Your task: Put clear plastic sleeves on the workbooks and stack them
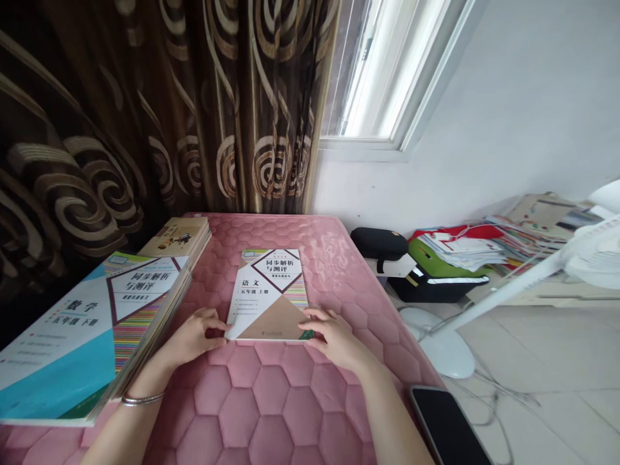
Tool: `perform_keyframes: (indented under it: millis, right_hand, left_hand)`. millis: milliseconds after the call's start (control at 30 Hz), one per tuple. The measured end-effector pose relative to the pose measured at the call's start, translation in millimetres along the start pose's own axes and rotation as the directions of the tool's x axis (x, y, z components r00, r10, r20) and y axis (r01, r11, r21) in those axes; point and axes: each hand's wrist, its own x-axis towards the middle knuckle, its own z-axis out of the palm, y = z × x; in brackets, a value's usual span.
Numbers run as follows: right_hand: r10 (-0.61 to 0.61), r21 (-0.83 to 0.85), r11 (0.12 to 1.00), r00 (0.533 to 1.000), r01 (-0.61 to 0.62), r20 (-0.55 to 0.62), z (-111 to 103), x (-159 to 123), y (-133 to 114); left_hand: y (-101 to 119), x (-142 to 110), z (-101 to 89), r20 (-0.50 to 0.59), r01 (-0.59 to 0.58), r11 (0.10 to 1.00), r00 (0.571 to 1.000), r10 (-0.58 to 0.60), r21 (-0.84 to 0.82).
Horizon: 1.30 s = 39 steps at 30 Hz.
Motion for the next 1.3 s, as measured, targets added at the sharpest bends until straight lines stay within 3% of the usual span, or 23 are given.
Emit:
perform_keyframes:
  millis: [500,633,733,867,1000,1133,1300]
  right_hand:
    - [0.021,0.158,0.987,1.000,-0.023,0.014,-0.6,-1.7,11.7]
    - [-0.006,0.116,0.993,1.000,0.004,0.017,-3.1,-2.1,9.6]
    - [-0.014,0.040,0.999,1.000,0.015,-0.015,-0.4,0.1,1.0]
    - [-0.026,-0.101,0.995,0.991,0.013,-0.133,17.7,8.1,-22.1]
    - [-0.049,-0.219,0.976,0.978,0.003,-0.203,41.4,18.7,-45.9]
    - [-0.055,-0.253,0.967,0.972,-0.006,-0.230,52.7,25.8,-55.3]
    - [-0.075,-0.226,0.974,0.972,0.023,-0.223,48.3,26.0,-47.7]
  left_hand:
    - [-9.3,3.3,2.1,0.010,-0.009,0.999,1.000,0.010,-0.035]
    - [-6.3,2.4,5.0,-0.002,-0.009,1.000,1.000,0.009,-0.010]
    - [6.5,1.3,15.6,-0.089,0.032,0.996,0.996,-0.024,0.086]
    - [30.9,4.1,38.3,-0.219,0.033,0.977,0.976,0.014,0.212]
    - [48.1,10.6,54.9,-0.247,-0.047,0.967,0.963,0.111,0.250]
    - [51.1,14.0,59.7,-0.244,-0.083,0.965,0.959,0.145,0.247]
    - [42.5,11.9,55.0,-0.240,-0.065,0.972,0.963,0.120,0.226]
